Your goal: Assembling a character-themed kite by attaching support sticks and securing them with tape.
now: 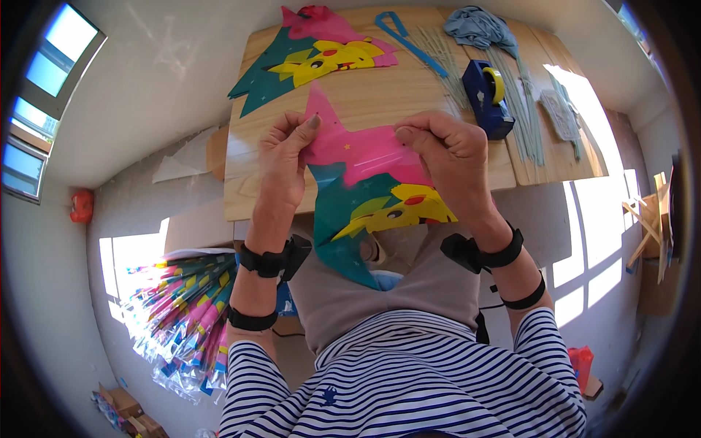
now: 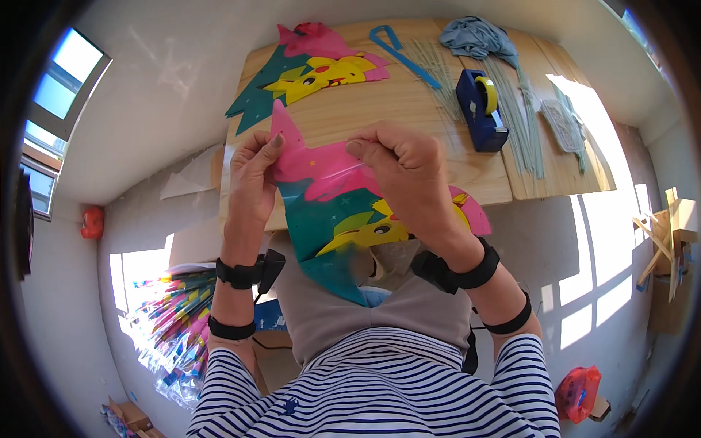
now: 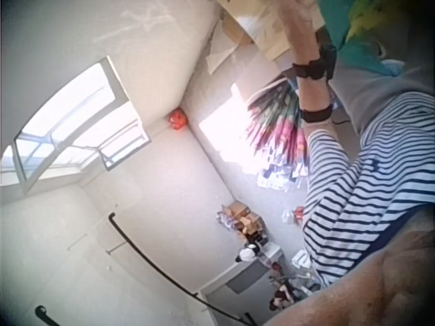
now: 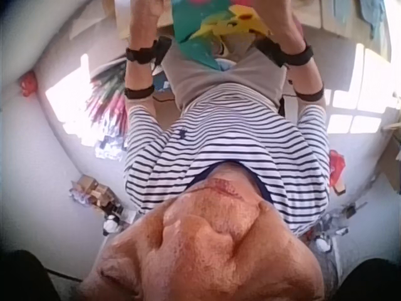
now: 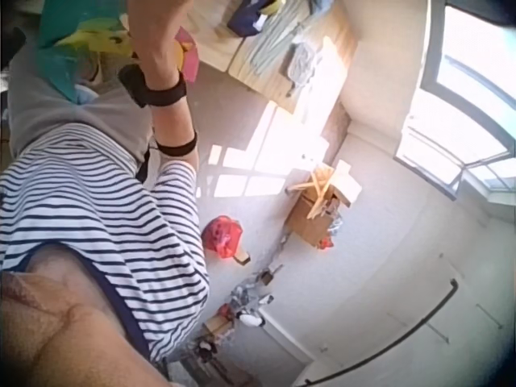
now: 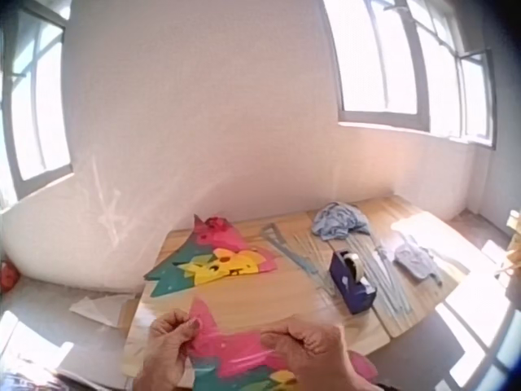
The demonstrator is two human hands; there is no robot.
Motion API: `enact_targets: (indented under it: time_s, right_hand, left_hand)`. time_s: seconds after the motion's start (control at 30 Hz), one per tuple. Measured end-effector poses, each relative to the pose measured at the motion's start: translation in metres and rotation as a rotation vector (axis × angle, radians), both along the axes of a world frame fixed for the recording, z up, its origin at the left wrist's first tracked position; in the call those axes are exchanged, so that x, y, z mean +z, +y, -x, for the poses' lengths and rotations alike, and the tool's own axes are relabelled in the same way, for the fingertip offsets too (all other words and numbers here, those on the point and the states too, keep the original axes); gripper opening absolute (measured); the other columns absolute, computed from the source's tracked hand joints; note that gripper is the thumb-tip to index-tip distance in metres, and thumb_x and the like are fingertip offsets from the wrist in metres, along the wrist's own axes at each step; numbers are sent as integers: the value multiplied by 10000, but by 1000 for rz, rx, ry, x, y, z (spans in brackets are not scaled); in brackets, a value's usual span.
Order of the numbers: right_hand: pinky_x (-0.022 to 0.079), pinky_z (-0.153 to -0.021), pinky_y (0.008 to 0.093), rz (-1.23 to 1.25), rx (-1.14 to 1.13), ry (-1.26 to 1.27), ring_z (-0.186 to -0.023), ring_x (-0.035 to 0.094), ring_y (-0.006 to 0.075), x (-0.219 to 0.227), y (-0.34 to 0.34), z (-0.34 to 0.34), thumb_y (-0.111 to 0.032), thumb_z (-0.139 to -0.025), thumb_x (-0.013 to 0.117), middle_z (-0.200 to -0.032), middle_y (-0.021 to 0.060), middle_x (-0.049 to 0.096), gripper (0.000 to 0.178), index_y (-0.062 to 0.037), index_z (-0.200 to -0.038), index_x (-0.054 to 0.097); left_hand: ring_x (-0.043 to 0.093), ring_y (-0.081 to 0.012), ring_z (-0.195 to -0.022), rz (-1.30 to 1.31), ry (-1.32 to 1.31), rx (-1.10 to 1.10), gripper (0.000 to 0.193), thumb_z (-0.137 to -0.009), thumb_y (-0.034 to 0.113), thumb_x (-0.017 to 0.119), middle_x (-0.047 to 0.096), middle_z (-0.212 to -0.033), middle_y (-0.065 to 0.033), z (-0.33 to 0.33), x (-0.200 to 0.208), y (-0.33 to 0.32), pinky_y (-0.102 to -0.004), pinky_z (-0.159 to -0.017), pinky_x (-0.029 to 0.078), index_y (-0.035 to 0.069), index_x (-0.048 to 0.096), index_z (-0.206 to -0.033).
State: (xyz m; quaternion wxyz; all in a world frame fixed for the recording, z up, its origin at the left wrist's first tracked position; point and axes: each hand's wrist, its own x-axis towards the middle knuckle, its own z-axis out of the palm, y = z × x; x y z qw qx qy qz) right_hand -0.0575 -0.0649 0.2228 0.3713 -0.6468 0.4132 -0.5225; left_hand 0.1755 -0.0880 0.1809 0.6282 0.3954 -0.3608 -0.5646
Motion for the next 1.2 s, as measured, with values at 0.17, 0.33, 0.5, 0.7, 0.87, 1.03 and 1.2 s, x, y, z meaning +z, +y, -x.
enact_targets:
  time_s: [0.17,0.33,0.5,0.7,0.87,1.03,1.2]
  right_hand:
    - [408,-504,167,-266,152,-440,-551,515,49,-23,-18,86,-96,-975,624,-812,93,707,124,-5,-947,704]
    - [477,-580,185,-430,-200,-538,-633,581,73,-104,-20,233,-108,-976,626,-885,82,709,94,-33,-948,674]
    - [545,-670,235,-561,-564,-549,-740,677,130,-168,-13,326,-120,-968,639,-882,70,699,98,-25,-989,647]
    - [562,-769,280,-631,-649,-534,-874,695,185,-206,-24,329,-114,-991,591,-955,89,688,129,-3,-1044,627]
    - [560,-791,296,-647,-659,-471,-893,690,201,-211,-36,326,-103,-996,571,-990,111,680,149,21,-1070,609]
    - [567,-765,294,-671,-662,-432,-873,695,199,-231,-41,337,-121,-984,597,-940,119,684,169,30,-1058,609]
    - [547,-750,324,-627,-951,229,-840,699,214,-203,-40,288,-154,-931,655,-931,137,686,247,16,-1107,627]
  left_hand:
    - [634,-111,-786,25,35,382,123,-887,97,757,676,-843,-25,-106,-19,-43,-243,-728,541,54,642,-893]
    - [657,-171,-815,-37,-34,802,173,-864,94,782,681,-901,-82,-232,-58,-60,-319,-752,588,30,630,-917]
    - [656,-206,-793,-111,-169,1046,239,-827,99,819,679,-917,-105,-282,-101,-64,-337,-727,590,-2,634,-938]
    - [640,-217,-781,-162,-148,1081,259,-800,81,836,673,-910,-95,-300,-145,-91,-350,-707,551,-11,642,-944]
    - [610,-183,-742,-188,-286,1107,212,-807,87,827,672,-873,-81,-302,-147,-109,-326,-678,525,11,639,-867]
    - [613,-177,-744,-149,-277,1035,219,-814,133,826,670,-837,-71,-319,-159,-135,-319,-685,520,27,635,-838]
    - [650,-231,-848,-286,-899,1010,306,-826,183,801,682,-905,-95,-301,-159,-119,-355,-782,523,-13,648,-1004]
